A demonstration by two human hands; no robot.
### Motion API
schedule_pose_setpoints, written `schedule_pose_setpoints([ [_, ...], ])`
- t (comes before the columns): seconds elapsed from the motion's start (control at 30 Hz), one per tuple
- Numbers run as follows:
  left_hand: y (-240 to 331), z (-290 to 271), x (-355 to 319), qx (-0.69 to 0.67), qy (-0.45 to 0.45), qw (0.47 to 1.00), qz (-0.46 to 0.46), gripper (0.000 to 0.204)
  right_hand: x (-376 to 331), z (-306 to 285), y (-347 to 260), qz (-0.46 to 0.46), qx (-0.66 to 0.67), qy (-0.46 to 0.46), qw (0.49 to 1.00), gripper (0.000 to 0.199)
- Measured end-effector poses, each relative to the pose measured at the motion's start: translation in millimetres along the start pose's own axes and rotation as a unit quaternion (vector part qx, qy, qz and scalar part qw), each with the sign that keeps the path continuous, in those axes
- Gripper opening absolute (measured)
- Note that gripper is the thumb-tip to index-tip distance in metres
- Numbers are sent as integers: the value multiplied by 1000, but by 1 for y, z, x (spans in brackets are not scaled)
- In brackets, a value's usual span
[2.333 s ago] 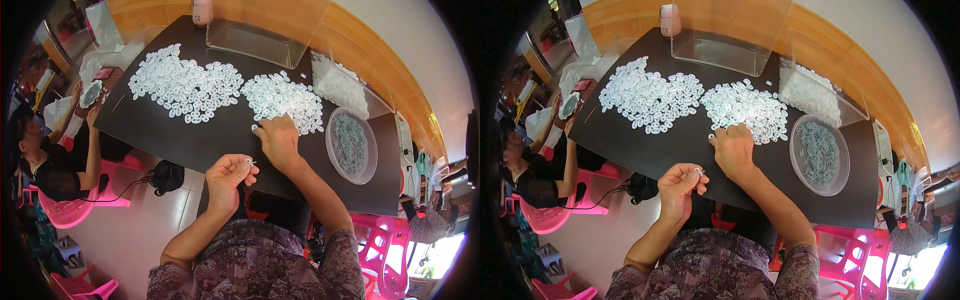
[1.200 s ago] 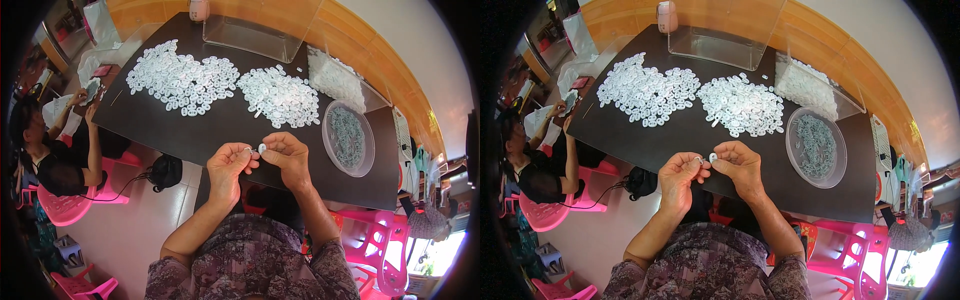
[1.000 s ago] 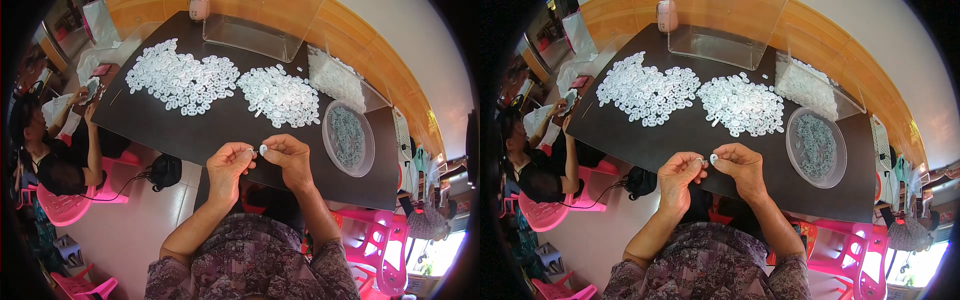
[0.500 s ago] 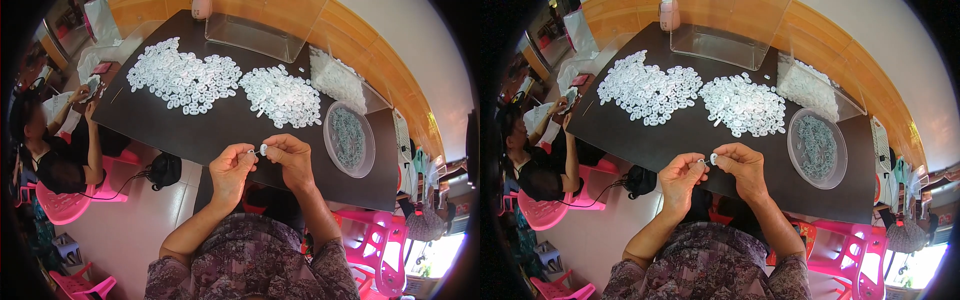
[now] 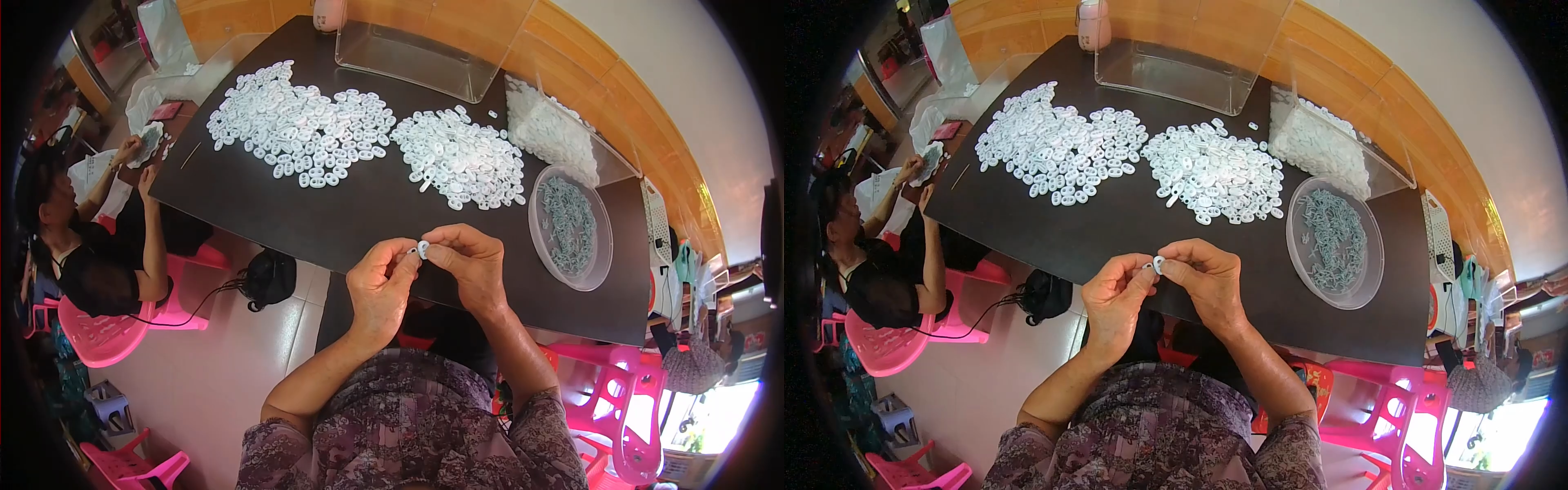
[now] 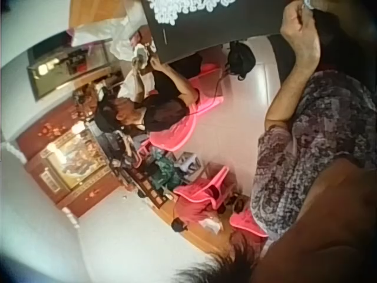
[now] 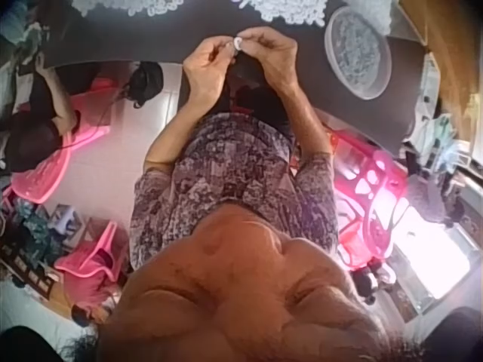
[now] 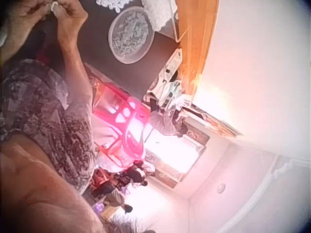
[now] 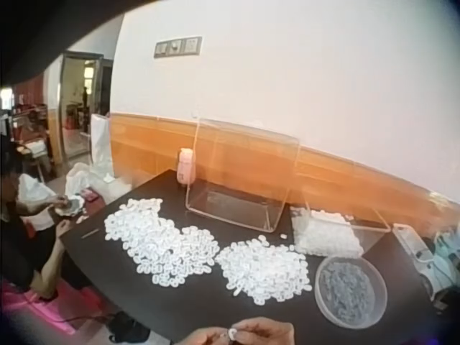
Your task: Assembling small plastic components by inserting metal pins into them at a workshop table.
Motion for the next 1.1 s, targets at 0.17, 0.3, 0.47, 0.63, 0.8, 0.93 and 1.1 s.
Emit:
schedule_pose_setpoints([
  [0.17,-3,1,2,4,-14,1000,10,19,-3,1,-1,-17,-40,29,999,10],
  [0.3,-7,1,2,-32,-15,999,-2,23,-3,0,-4,-40,-108,43,992,9],
  [0.47,-3,5,3,-53,-13,998,-12,22,-4,3,-3,-18,-58,34,998,8],
  [0.63,-7,8,1,-88,-31,992,-84,24,-4,1,3,6,-32,22,999,12],
  [0.8,-11,6,2,-77,-28,993,-87,25,-9,-2,3,-75,-95,53,991,13],
  [0.93,-6,7,1,-88,-16,994,-66,27,-11,-1,2,-78,-111,52,989,12],
  [1.1,-9,8,-1,-102,-15,993,-53,24,-15,-2,4,-52,-100,62,992,18],
])
Point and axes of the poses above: each hand's wrist, its own x-axis towards the middle knuckle, its own z-axis out of the palm, y = z × x, the point moved 10 cm from there along x, towards the middle knuckle, and after that the axes turned 10 degrees about z, right-handed, at the moved point
